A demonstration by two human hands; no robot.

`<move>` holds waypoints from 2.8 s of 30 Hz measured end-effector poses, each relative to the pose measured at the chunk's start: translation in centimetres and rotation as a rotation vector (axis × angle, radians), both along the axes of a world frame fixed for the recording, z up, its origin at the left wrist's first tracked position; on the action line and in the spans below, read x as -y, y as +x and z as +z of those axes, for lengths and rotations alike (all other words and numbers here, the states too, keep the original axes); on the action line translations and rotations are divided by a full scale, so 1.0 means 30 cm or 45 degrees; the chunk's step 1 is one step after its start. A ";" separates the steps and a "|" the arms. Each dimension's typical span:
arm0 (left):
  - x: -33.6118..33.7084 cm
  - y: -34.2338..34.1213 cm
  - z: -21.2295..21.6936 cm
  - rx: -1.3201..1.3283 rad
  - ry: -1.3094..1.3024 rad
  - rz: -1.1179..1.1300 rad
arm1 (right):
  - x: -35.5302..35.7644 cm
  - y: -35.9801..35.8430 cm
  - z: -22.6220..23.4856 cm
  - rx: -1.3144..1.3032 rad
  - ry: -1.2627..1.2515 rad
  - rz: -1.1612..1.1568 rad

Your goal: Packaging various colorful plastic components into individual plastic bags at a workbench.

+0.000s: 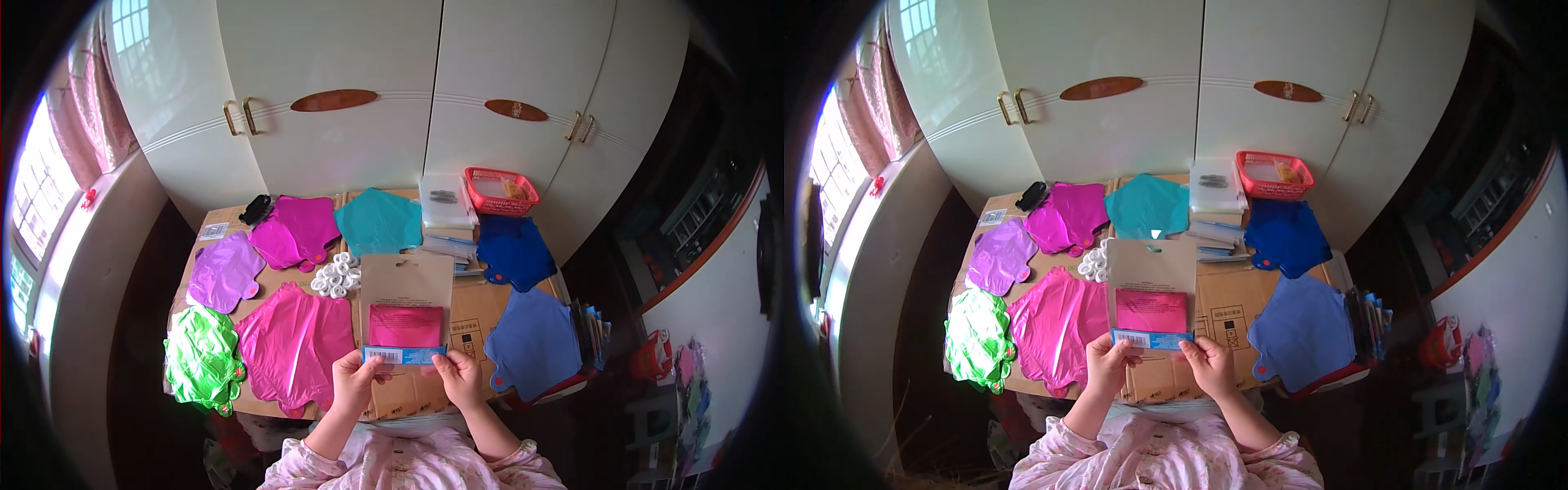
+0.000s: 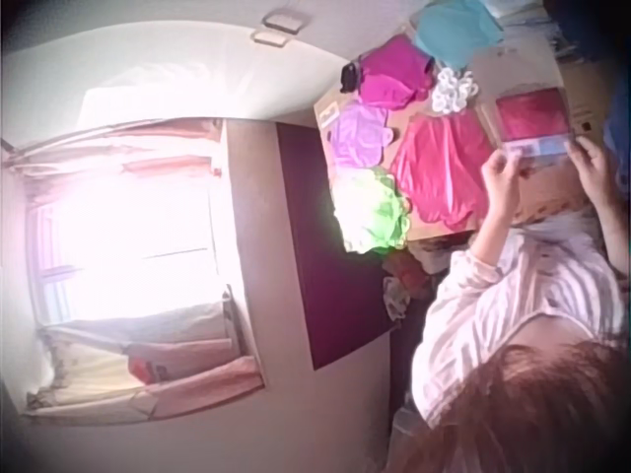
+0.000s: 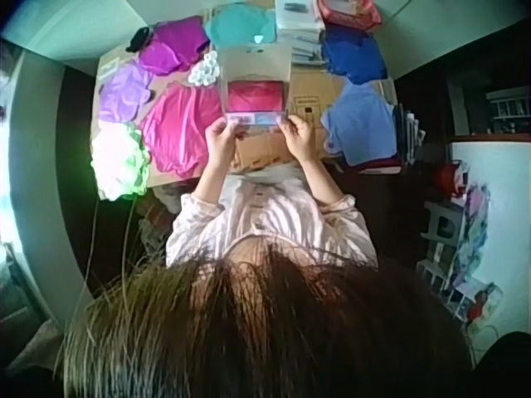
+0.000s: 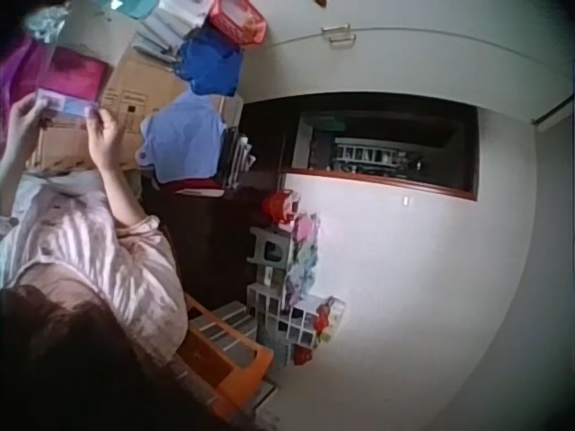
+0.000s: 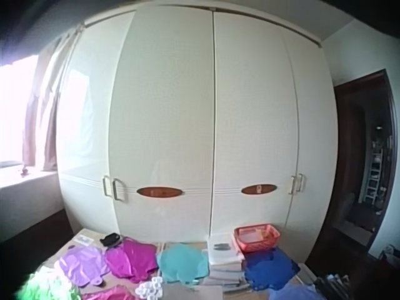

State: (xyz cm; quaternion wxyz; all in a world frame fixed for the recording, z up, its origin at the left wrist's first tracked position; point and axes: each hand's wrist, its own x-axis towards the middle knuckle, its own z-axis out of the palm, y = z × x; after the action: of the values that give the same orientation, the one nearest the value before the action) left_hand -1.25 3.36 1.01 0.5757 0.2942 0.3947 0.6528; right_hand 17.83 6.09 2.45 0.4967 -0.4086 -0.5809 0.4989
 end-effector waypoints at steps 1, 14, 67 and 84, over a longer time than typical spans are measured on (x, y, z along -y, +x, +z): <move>-0.003 0.001 -0.001 0.001 -0.004 0.000 | -0.008 0.005 -0.019 0.027 0.060 0.007; -0.006 0.075 -0.064 0.300 0.177 0.082 | -0.001 -0.055 -0.055 -0.459 -0.169 0.057; 0.072 -0.024 -0.028 -1.713 0.209 0.401 | -0.412 0.129 -0.071 0.281 -0.288 0.361; -0.018 0.012 -0.097 -2.368 0.798 0.010 | -0.398 0.026 -0.146 0.977 0.685 0.525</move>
State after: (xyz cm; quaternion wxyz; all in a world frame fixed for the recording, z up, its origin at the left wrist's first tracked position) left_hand -0.88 3.90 -1.89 -0.0713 0.8293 0.5007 0.2378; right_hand 18.61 18.04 -1.94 0.2266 -0.2970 -0.8978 0.2334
